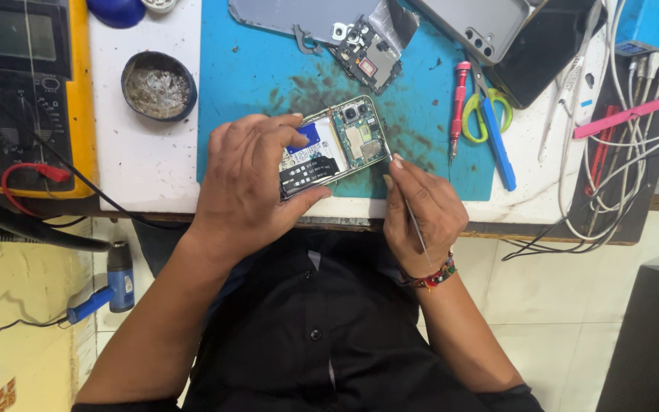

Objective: The person disassembles a smartphone by removing the back cover and unscrewing internal components. They use a screwdriver and tweezers to detach parts and apply a liquid from a yellow bottle to the motherboard.

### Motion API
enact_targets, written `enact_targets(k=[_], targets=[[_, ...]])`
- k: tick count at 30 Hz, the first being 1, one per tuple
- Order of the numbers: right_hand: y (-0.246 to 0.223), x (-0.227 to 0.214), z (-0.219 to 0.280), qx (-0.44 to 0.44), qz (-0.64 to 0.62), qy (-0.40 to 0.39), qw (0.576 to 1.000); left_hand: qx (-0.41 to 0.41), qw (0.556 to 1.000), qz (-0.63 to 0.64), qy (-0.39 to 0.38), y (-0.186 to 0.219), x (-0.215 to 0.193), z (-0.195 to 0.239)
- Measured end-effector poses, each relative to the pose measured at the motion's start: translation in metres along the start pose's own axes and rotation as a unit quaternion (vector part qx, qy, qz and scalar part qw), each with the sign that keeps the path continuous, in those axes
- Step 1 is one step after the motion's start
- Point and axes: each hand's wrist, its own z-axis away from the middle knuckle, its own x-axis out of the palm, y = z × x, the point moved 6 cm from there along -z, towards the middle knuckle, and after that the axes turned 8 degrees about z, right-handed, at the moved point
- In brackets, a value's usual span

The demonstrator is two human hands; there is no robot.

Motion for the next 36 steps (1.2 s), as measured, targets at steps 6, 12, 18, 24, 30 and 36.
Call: enact_targets(k=[6, 12, 18, 24, 30, 36], targets=[[0.0, 0.002, -0.002, 0.009, 0.001, -0.003, 1.0, 0.018, 1.0, 0.0, -0.002, 0.0, 0.0, -0.001], [-0.001, 0.004, -0.009, 0.007, 0.008, -0.008, 1.0, 0.026, 1.0, 0.0, -0.011, 0.001, 0.0, -0.002], [0.0, 0.011, -0.015, 0.008, 0.015, -0.022, 1.0, 0.032, 0.999, -0.001, -0.011, 0.001, 0.0, -0.001], [0.039, 0.023, -0.006, 0.217, -0.253, -0.011, 0.943, 0.027, 1.0, 0.008, 0.003, -0.001, -0.001, 0.001], [0.083, 0.017, 0.01, 0.353, -0.483, 0.086, 0.797, 0.001, 1.0, 0.003, 0.008, -0.002, -0.001, -0.001], [0.046, 0.001, 0.008, 0.167, -0.227, -0.018, 0.959, -0.001, 1.0, -0.016, 0.004, 0.0, 0.0, -0.003]])
